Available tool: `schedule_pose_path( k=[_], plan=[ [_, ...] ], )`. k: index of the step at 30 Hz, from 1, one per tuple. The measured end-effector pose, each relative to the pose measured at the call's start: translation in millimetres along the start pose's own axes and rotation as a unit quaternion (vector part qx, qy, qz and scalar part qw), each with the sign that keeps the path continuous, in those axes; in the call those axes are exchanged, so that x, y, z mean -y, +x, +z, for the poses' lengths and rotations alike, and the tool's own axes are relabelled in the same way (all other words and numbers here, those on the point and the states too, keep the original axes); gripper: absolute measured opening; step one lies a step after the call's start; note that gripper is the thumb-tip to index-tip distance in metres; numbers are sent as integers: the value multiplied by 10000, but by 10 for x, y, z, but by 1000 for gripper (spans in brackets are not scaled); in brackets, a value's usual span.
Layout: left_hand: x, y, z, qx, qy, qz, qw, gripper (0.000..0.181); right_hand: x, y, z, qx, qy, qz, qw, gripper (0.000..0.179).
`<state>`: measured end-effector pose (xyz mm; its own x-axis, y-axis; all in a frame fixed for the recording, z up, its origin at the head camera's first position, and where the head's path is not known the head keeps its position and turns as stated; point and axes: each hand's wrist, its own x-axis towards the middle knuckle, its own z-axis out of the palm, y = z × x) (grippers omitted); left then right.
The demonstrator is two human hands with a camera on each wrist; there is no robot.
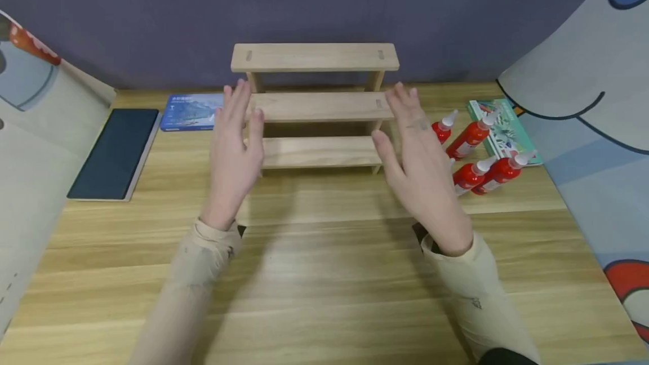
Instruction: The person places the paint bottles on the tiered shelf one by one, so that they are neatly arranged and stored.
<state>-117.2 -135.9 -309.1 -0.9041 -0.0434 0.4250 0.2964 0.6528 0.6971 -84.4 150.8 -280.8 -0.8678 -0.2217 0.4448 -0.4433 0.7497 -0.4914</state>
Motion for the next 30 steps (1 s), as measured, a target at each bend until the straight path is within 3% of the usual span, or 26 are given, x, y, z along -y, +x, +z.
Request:
schedule_pose_path(
  k=[2,6,10,12,14,17,23,26,30],
  plan=[
    [111,67,-33,-264,-718,-427,9962,51,-1,-23,-66,-346,128,0,9993,59],
    [365,150,-52,-585,-1889,-1295,9717,46,-71,-91,-193,-1040,270,71,9942,54],
    [533,187,-12,-361,-2898,-1984,9356,48,-194,-212,-286,-1472,642,267,9867,46],
    [575,200,17,-208,-3189,-2211,9214,49,-255,-293,-313,-1619,808,400,9827,44],
    [598,208,42,-130,-3355,-2354,9121,48,-310,-381,-331,-1686,932,589,9795,42],
    [625,205,73,-139,-3336,-2381,9121,46,-379,-514,-351,-1620,1017,1023,9762,44],
    [680,181,92,-232,-3248,-2254,9182,45,-504,-715,-333,-857,1064,1848,9732,52],
    [689,182,118,-217,-3264,-2222,9185,45,-576,-794,-286,-547,978,2009,9732,58],
    [687,194,152,-241,-3421,-2284,9111,45,-670,-860,-211,-267,838,2096,9738,64]
  ],
)
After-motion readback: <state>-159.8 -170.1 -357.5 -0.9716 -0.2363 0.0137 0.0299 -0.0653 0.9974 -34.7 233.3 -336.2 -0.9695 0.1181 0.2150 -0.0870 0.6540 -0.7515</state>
